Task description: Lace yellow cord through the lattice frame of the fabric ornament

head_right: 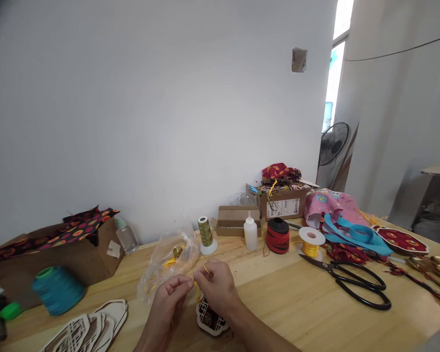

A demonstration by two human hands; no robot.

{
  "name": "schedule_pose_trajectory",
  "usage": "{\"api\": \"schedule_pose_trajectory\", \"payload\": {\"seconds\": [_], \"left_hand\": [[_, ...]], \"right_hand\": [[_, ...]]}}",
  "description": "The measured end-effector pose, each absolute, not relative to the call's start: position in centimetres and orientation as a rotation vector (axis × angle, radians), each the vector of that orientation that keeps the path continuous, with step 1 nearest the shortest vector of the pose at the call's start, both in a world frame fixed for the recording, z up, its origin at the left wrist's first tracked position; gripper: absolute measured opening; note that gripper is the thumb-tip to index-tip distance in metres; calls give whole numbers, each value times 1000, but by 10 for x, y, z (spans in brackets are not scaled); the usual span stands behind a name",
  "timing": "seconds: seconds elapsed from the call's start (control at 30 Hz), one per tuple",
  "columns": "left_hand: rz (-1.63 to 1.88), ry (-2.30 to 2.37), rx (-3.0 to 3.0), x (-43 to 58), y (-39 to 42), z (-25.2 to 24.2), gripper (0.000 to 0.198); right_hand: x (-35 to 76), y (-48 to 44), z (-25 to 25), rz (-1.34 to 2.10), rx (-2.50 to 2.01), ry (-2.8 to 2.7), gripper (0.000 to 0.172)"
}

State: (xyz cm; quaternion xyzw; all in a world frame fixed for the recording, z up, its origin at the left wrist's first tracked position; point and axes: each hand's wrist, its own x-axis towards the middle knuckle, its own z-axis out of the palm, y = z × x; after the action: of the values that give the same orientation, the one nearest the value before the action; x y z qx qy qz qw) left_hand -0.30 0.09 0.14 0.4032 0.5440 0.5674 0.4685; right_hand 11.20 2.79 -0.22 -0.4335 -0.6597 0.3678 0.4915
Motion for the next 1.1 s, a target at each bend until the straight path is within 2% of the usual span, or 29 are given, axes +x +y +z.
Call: {"api": "schedule_pose_trajectory", "payload": {"seconds": [0.43, 0.7, 1.1], "left_hand": [[1389, 1198, 916, -3, 8, -8, 28], [1408, 1158, 939, -5, 6, -6, 20], [1394, 1172, 1029, -5, 3, -5, 15]], "right_hand": [[110, 32, 0, 1253, -975, -1339, 26], [111, 32, -1, 1259, -955, -1332, 31], [110, 30, -3, 1184, -931, -1364, 25]]}}
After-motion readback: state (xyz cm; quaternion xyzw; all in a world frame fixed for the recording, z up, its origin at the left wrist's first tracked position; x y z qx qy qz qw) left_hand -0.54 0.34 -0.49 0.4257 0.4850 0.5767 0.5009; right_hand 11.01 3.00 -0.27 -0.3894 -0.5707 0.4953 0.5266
